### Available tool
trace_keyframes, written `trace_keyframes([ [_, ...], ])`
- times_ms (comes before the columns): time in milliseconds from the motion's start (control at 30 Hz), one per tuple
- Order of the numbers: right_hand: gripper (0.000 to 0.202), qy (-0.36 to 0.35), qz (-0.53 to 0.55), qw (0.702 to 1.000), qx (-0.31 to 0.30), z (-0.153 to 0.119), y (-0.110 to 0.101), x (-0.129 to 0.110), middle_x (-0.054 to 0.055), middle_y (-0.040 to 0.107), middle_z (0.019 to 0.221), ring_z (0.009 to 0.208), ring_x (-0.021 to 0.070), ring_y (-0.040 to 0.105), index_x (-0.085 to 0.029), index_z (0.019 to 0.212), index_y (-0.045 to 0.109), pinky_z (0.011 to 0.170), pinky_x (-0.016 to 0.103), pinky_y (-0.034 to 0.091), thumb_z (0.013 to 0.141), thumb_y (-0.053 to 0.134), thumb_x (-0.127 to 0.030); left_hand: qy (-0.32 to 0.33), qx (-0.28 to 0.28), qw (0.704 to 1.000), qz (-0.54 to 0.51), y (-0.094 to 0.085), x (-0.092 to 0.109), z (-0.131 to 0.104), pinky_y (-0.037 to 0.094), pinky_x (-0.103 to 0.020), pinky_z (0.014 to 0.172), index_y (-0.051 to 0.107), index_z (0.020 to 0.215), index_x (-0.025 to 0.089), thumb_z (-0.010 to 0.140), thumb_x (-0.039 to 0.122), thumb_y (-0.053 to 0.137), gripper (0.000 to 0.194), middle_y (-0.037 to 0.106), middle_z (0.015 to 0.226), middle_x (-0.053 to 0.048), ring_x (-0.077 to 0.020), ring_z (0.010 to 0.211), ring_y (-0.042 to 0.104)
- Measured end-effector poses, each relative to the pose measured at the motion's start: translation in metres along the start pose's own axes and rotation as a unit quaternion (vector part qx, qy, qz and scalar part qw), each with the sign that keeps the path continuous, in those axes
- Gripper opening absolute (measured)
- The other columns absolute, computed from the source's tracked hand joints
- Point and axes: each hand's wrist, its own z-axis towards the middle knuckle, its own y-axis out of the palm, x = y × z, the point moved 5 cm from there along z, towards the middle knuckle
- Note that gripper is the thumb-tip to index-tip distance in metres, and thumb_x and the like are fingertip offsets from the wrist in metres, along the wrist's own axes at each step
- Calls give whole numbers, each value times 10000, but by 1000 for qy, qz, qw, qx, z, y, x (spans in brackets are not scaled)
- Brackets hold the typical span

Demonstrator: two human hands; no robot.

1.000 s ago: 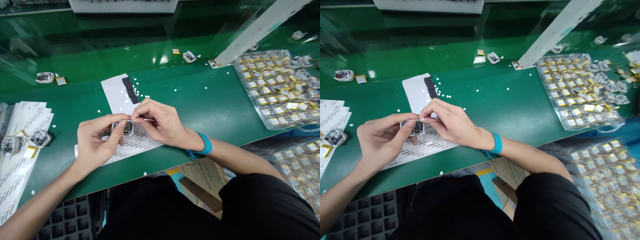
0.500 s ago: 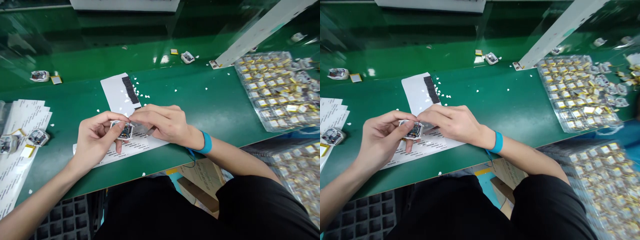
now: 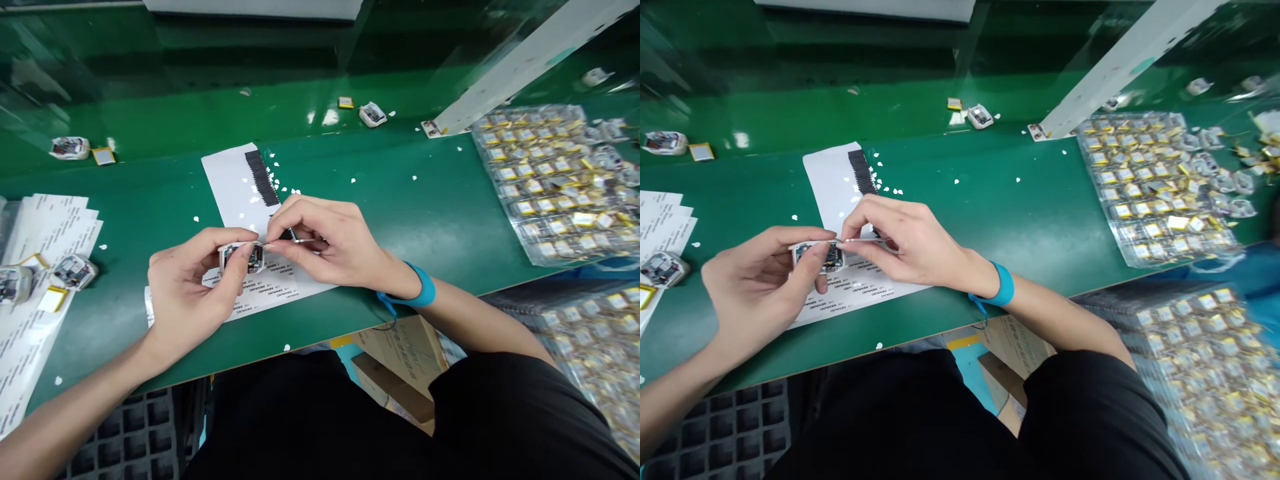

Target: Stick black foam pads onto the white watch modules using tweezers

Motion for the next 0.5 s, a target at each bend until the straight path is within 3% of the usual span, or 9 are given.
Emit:
trace_keyframes([
  [67,111,0,11,1000,-2,0,0,0,7,690,891,779,67,615,-107,995,653,696,190,509,1033,698,-201,-63,-33,994,-80,2,-6,2,438,-193,387,809,920,195,938,156,730,91,701,641,24,-87,402,592],
  [133,86,-29,13,999,-6,-1,1,-2,8,702,910,809,68,648,-109,1074,664,720,189,525,1055,654,-192,-140,-78,970,-183,7,-12,4,395,-189,345,801,900,191,952,188,720,96,703,630,9,-95,374,574],
  [233,122,-77,-24,997,-16,-4,2,-6,6,751,972,853,58,710,-149,1182,679,698,161,522,1089,610,-187,-196,-107,939,-262,11,-17,5,350,-160,330,792,860,179,939,203,749,92,688,610,2,-83,361,556],
  [333,101,-80,-66,994,-29,-5,2,-8,-10,784,982,868,52,754,-181,1142,695,627,146,485,1088,611,-174,-207,-116,932,-273,11,-19,4,307,-141,319,780,849,164,933,205,755,97,697,635,-16,-89,389,585],
  [500,61,-60,-48,996,-55,-1,-3,-11,-17,815,954,850,73,781,-185,1090,718,665,164,534,1036,701,-164,-159,-90,956,-232,8,-14,2,344,-170,324,753,865,163,949,209,709,105,687,649,4,-64,350,509],
])
